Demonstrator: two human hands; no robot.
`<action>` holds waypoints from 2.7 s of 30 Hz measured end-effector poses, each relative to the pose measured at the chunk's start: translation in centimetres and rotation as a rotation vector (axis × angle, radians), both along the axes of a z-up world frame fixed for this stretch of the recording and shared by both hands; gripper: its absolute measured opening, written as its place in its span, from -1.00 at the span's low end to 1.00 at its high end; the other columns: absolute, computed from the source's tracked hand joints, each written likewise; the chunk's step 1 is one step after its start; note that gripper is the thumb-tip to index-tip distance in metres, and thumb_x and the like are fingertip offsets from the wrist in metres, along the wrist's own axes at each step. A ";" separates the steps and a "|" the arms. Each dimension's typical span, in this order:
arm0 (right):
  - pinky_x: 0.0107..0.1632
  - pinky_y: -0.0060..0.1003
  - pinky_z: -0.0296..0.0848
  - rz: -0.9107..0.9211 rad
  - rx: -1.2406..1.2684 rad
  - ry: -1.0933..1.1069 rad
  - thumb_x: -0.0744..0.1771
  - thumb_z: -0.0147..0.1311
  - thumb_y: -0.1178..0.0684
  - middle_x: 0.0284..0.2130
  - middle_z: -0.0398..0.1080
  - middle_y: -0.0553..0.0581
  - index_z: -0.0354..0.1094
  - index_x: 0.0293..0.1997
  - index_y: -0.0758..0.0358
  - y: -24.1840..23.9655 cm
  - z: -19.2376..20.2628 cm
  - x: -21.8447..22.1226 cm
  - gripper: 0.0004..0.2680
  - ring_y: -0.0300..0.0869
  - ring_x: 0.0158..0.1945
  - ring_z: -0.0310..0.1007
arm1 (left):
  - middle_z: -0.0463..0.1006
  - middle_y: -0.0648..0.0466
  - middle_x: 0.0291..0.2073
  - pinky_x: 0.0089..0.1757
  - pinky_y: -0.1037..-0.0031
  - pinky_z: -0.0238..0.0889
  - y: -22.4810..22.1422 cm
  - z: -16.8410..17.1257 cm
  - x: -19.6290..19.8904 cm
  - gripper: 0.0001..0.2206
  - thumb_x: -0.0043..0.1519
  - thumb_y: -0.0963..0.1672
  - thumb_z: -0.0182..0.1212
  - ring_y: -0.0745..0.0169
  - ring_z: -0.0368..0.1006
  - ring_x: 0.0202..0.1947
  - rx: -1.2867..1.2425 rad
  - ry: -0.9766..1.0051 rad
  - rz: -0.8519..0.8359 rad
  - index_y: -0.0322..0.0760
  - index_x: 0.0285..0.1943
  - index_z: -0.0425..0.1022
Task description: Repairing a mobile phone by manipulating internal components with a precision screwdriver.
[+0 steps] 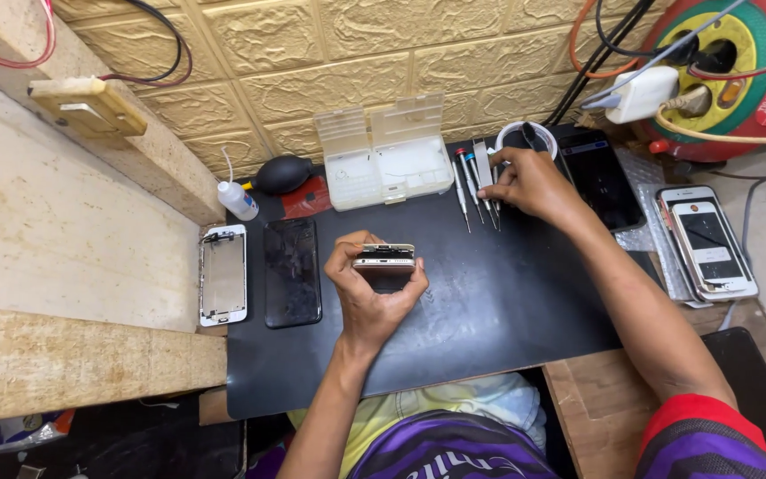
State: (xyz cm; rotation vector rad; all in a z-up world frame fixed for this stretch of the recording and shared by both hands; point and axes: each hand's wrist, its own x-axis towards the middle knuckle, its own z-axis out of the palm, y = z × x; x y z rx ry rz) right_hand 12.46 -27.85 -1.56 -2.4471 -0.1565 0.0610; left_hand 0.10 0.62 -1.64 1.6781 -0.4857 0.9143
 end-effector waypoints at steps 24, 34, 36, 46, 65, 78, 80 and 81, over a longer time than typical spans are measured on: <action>0.28 0.11 0.35 0.798 -0.070 -0.782 0.26 0.29 0.00 0.30 0.24 0.37 0.40 0.26 0.04 8.9 7.3 -14.4 -0.60 0.30 0.32 0.26 | 0.25 0.14 -0.22 -0.01 0.26 0.40 -0.1 -1.0 -2.1 -0.54 0.10 -0.11 0.26 0.34 0.31 -0.16 -1.091 0.703 -1.019 -0.12 0.13 0.15; 0.20 -0.10 0.47 0.876 -0.198 -1.189 0.44 -0.20 0.08 0.02 0.52 0.19 0.50 0.07 0.14 11.2 7.4 -15.7 -0.75 0.00 0.12 0.54 | 0.41 0.18 -0.28 -0.34 0.77 0.50 -1.9 -2.7 -4.3 -0.58 0.18 -0.08 0.18 0.60 0.41 -0.36 -1.344 0.995 -1.402 -0.22 0.19 0.19; 0.19 -0.11 0.49 0.907 -0.223 -1.249 0.44 -0.20 0.09 -0.02 0.55 0.16 0.51 0.03 0.18 11.2 7.5 -15.8 -0.76 -0.04 0.09 0.56 | 0.27 0.41 -0.46 -0.55 1.02 0.22 -1.8 -0.3 -4.6 -0.76 0.23 -0.12 0.14 0.84 0.21 -0.60 -1.429 1.070 -1.480 -0.21 0.05 0.33; 0.16 -0.08 0.53 0.922 -0.140 -1.144 0.40 -0.11 -0.08 -0.16 0.53 0.28 0.49 -0.05 0.36 10.8 7.7 -15.0 -0.70 0.08 0.03 0.59 | 0.58 -0.04 -0.10 0.09 0.36 0.37 -1.4 -4.6 -4.1 -0.55 0.36 0.07 -0.08 0.29 0.51 -0.03 -1.109 1.185 -1.208 -0.24 0.27 0.41; -0.14 -0.10 0.53 0.668 -0.320 -0.288 0.16 0.30 -0.35 -0.18 0.46 0.17 0.46 -0.01 0.26 9.4 1.1 -8.7 -0.49 0.03 -0.13 0.52 | 0.47 -0.25 0.13 0.21 0.07 0.10 6.7 2.0 -0.9 -0.14 -0.06 -0.13 0.54 -0.22 0.32 0.25 0.628 0.566 -0.450 -0.47 0.44 0.16; 0.00 -0.02 0.50 0.642 -0.153 -0.311 0.19 0.36 -0.24 -0.12 0.45 0.31 0.47 0.05 0.39 9.7 1.8 -8.4 -0.50 0.15 -0.03 0.49 | 0.56 -0.25 0.07 0.18 0.04 0.18 8.0 1.8 0.6 -0.22 -0.04 -0.19 0.53 -0.24 0.36 0.19 0.564 0.551 -0.479 -0.50 0.39 0.22; -0.01 -0.02 0.51 0.652 -0.130 -0.331 0.19 0.37 -0.22 -0.13 0.45 0.33 0.47 0.04 0.41 9.7 2.1 -8.6 -0.51 0.16 -0.03 0.49 | 0.57 -0.24 0.07 0.18 0.05 0.18 8.1 1.5 0.6 -0.22 -0.04 -0.18 0.54 -0.24 0.36 0.19 0.565 0.546 -0.471 -0.49 0.39 0.23; -0.01 -0.02 0.51 0.659 -0.112 -0.363 0.20 0.39 -0.19 -0.13 0.46 0.35 0.47 0.03 0.44 9.6 2.3 -8.7 -0.53 0.18 -0.03 0.49 | 0.57 -0.23 0.08 0.19 0.05 0.18 8.1 1.4 0.6 -0.22 -0.04 -0.16 0.55 -0.23 0.37 0.19 0.567 0.528 -0.461 -0.48 0.39 0.24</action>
